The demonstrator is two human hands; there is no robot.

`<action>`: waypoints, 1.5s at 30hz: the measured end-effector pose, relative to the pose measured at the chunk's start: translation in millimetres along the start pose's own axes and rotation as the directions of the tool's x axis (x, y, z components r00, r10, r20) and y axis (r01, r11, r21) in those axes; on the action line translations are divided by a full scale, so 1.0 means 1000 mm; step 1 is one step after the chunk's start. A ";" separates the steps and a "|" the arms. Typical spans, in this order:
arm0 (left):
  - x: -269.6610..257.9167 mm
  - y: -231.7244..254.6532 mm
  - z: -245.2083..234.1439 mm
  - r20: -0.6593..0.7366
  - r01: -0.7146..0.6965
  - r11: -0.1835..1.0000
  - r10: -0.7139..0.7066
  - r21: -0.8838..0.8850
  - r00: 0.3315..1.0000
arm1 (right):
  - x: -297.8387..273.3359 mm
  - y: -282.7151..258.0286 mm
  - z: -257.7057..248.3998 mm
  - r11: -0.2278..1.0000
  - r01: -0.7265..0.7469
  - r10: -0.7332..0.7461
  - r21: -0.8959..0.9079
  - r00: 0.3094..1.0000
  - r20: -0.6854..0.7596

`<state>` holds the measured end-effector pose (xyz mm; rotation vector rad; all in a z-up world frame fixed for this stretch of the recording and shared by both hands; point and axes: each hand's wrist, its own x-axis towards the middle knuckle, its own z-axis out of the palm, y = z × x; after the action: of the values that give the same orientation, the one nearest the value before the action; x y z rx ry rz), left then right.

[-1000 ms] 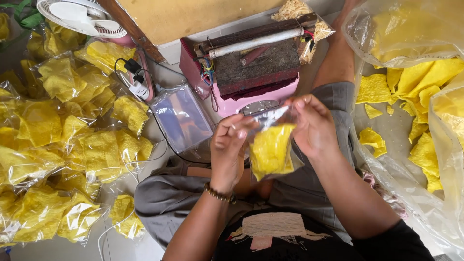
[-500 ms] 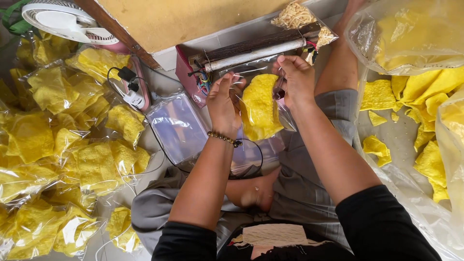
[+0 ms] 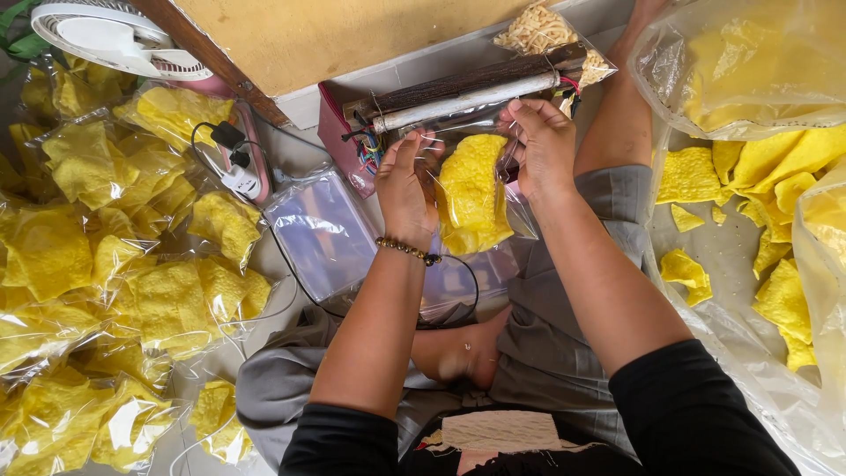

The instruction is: Manually packaging individual yellow food items into small plastic bags while sitting on the floor.

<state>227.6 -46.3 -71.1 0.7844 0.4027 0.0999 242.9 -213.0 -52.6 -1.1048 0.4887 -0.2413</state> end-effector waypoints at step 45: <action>-0.286 0.155 -0.065 0.856 -0.456 0.866 0.384 -0.204 0.347 | -0.303 -0.079 -0.074 0.619 0.785 -0.378 0.010 0.287 0.880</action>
<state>-51.8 39.3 86.5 0.8909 -0.8476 0.1495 -53.0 -177.8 69.4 -1.6787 -0.8690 -0.2441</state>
